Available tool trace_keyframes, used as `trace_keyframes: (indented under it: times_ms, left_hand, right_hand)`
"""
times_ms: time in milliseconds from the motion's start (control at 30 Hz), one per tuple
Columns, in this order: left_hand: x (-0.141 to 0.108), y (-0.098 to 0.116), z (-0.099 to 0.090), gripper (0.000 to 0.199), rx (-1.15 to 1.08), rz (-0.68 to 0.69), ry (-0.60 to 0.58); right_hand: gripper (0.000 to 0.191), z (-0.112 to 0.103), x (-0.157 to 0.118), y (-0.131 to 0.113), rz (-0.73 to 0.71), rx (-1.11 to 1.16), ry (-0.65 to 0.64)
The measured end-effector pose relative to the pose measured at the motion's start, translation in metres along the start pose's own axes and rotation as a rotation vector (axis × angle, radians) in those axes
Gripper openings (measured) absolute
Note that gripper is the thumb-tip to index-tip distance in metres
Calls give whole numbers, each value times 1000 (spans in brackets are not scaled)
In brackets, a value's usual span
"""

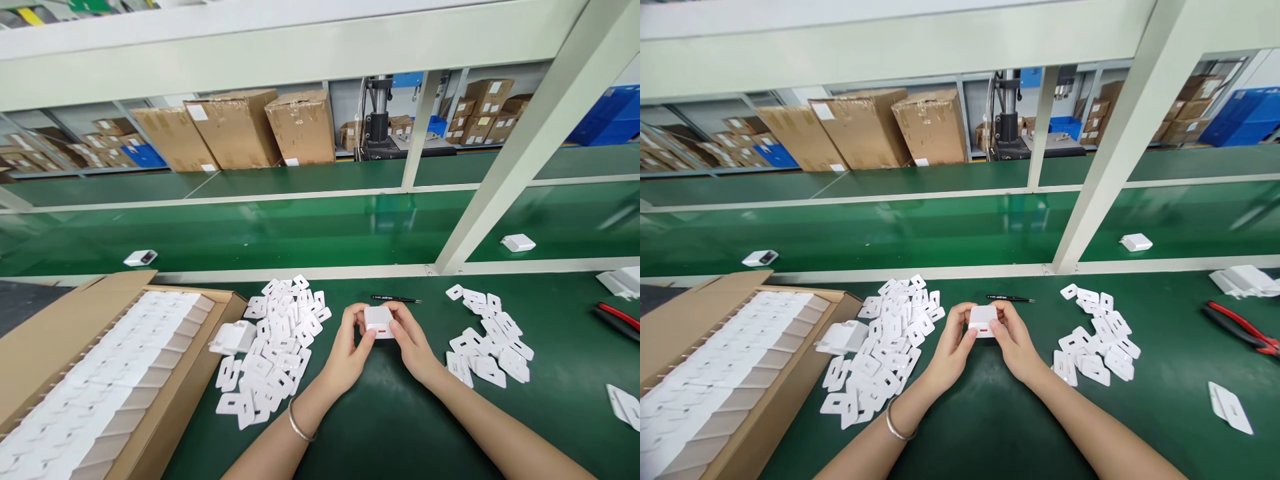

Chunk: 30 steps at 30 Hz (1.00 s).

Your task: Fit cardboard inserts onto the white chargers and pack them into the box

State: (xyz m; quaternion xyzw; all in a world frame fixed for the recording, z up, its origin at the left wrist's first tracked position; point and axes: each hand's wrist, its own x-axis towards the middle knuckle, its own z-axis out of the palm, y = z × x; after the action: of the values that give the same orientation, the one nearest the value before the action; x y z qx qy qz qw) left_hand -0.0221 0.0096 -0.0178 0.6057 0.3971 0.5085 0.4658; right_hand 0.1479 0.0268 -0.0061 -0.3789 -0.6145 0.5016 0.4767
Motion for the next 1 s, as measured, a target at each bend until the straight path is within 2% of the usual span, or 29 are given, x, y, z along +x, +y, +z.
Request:
trace_keyframes:
  times_ms: [233, 433, 567, 733, 833, 1000]
  left_hand:
    - [0, 1, -3, 36, 2, 47, -33]
    - [9, 3, -24, 31, 294, 107, -100]
    - [13, 14, -30, 26, 414, 163, -165]
    - [12, 20, -28, 33, 344, 183, -205]
    - [12, 21, -29, 40, 401, 173, -241]
    - [12, 25, -28, 52, 430, 273, -184]
  right_hand:
    - [33, 0, -2, 3, -68, 3, -20]
    - [32, -4, 0, 4, -156, -88, 21]
    - [33, -7, 2, 1, -191, -111, -38]
    - [34, -13, 4, -6, -233, -221, -101]
    - [34, -14, 5, -10, -241, -235, -113]
    - [43, -13, 4, -16, -250, -316, -173]
